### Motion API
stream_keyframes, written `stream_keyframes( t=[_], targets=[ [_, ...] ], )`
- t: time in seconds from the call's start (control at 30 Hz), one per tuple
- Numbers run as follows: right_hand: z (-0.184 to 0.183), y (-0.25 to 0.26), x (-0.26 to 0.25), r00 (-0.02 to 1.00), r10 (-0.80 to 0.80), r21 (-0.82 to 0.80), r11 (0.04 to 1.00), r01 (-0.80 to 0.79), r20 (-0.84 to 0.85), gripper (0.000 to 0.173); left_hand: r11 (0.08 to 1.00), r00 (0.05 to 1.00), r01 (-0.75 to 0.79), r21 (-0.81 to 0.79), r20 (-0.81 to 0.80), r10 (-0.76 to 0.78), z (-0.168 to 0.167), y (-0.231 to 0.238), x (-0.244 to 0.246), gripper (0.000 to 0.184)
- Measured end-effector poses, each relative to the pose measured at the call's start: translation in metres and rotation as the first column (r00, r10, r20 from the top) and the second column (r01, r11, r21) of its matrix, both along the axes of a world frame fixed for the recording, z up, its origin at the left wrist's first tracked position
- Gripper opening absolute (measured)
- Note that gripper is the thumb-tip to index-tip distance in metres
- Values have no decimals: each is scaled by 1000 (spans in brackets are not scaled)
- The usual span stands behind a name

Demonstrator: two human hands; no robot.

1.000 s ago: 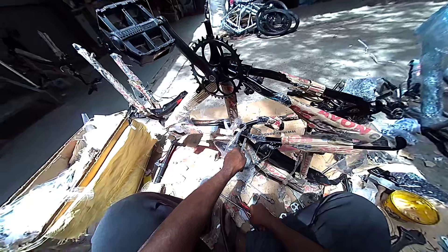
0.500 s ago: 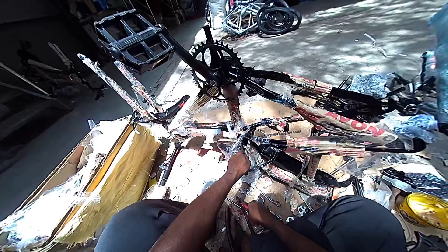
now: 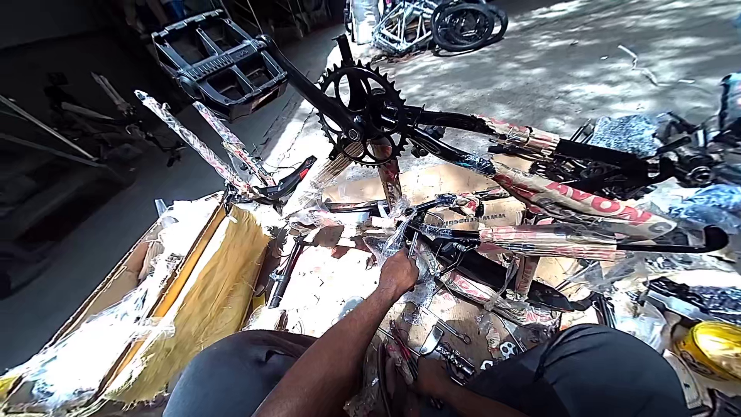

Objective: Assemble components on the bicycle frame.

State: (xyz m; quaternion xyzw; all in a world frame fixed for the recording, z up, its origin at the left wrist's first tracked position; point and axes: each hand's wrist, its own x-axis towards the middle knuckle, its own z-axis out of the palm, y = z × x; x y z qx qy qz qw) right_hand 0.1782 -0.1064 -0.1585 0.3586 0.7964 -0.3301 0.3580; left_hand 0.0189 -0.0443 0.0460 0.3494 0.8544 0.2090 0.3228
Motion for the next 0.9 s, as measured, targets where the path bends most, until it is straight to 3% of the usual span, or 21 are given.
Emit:
stream_keyframes(
  t=[0.13,0.27,0.33,0.4,0.5,0.57,0.63,0.7,0.8,0.9],
  targets=[
    [-7,-1,-4,999,8,39,999,-9,33,54,999,999,-45,25,24,44,9,-7,9,39],
    [-23,8,-7,996,-82,47,995,84,-45,64,1000,1000,-9,16,22,9,-4,-1,1,38],
    [-25,16,-7,978,-168,-18,986,167,-122,62,1000,1000,11,-2,2,-11,-5,1,-1,38],
    [-24,25,-7,948,-237,-184,963,199,-213,57,1000,1000,17,-9,-10,-17,-5,3,-2,41],
    [-7,29,-12,796,-521,-505,799,326,-310,40,1000,1000,15,-15,-7,-15,-6,3,-2,41],
    [16,30,-19,596,-769,-733,541,412,-232,42,1000,1000,2,-17,-1,-2,-8,3,-1,42],
    [44,38,-24,420,-893,-852,343,396,-164,46,1000,1000,-5,-8,-11,5,-10,3,-2,41],
    [69,53,-21,323,-922,-879,325,348,-213,43,1000,1000,-7,-8,-26,7,-9,4,-3,41],
    [98,74,-11,339,-890,-836,420,354,-304,42,1000,1000,-23,11,-20,23,-5,3,-3,43],
    [118,85,-1,304,-928,-881,318,350,-214,51,998,999,-48,46,17,47,-4,1,-3,42]
  ],
)
